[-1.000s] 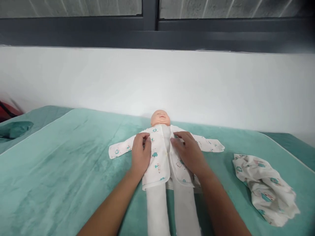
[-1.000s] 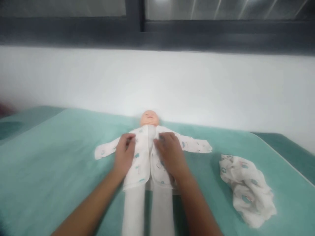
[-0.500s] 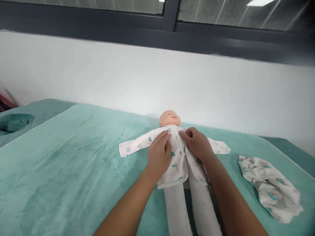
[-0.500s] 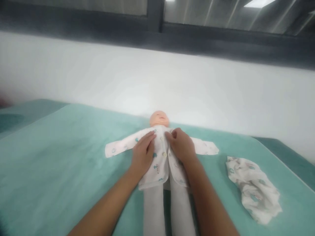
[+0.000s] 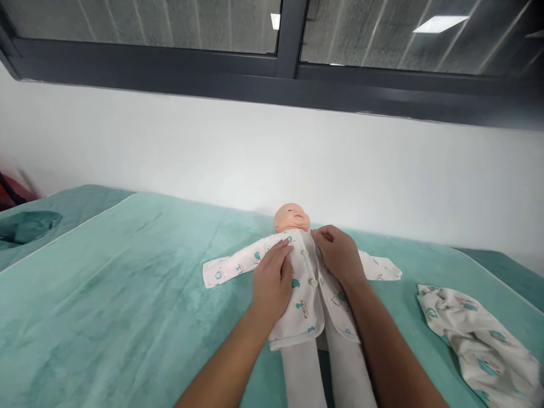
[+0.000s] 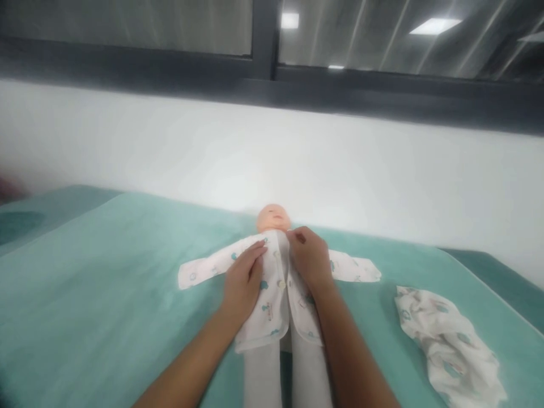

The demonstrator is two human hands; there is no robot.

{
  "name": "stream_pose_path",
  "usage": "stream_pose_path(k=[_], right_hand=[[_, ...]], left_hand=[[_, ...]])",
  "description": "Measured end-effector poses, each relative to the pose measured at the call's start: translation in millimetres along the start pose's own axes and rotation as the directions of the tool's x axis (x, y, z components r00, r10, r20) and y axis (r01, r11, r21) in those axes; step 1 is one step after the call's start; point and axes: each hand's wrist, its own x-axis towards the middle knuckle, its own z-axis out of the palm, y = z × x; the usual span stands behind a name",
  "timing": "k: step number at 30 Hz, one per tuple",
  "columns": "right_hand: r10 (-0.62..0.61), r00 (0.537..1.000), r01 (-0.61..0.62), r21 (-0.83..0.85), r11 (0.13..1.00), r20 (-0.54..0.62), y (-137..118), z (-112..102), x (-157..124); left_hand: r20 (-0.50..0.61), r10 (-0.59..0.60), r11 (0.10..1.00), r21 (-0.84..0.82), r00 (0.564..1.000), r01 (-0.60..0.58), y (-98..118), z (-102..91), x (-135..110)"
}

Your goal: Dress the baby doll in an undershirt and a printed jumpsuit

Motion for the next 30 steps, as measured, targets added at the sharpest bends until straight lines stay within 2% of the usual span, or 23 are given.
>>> stream_pose_path(k=[3, 6, 9, 12, 15, 22, 26, 28, 30], right_hand=[[-0.011, 0.996, -0.003, 0.160, 0.987, 0.085, -2, 1, -3], [-0.022, 0.990, -0.028, 0.355, 0.935, 0.136, -1, -1, -7], [-0.081, 0.982, 0.000, 0.434, 0.901, 0.170, 0, -1, -8], [-0.107, 0.969, 0.034, 0.311, 0.950, 0.223, 0, 0, -9], [-0.109, 0.968, 0.069, 0.182, 0.981, 0.224, -2, 1, -11], [-0.113, 0.975, 0.100, 0.074, 0.992, 0.193, -3, -1, -22], [-0.208, 0.957, 0.212, 0.000, 0.977, 0.202, 4, 0, -39], [-0.268, 0.938, 0.283, -0.044, 0.958, 0.219, 8, -1, -51], [-0.280, 0.930, 0.304, -0.068, 0.950, 0.238, 12, -4, -63]], left_hand=[[0.007, -0.016, 1.000, -0.011, 1.000, 0.016, 0, -0.1, 0], [-0.004, -0.018, 1.000, -0.023, 1.000, 0.018, -1, 0.3, 1], [-0.001, -0.022, 0.999, -0.030, 1.000, 0.022, -1, 0.1, 1], [0.013, -0.028, 0.999, -0.027, 1.000, 0.028, 0, -0.6, 1], [0.009, -0.009, 1.000, -0.015, 1.000, 0.009, -2, -1.2, 2], [-0.030, 0.063, 0.993, 0.097, 0.998, -0.060, -20, -4.5, 7], [0.073, 0.108, 0.965, 0.231, 0.991, -0.122, -33, -10.1, 13], [0.138, 0.067, 0.943, 0.315, 0.988, -0.108, -37, -13.5, 16], [0.196, 0.015, 0.916, 0.391, 0.980, -0.092, -39, -16.8, 19]])
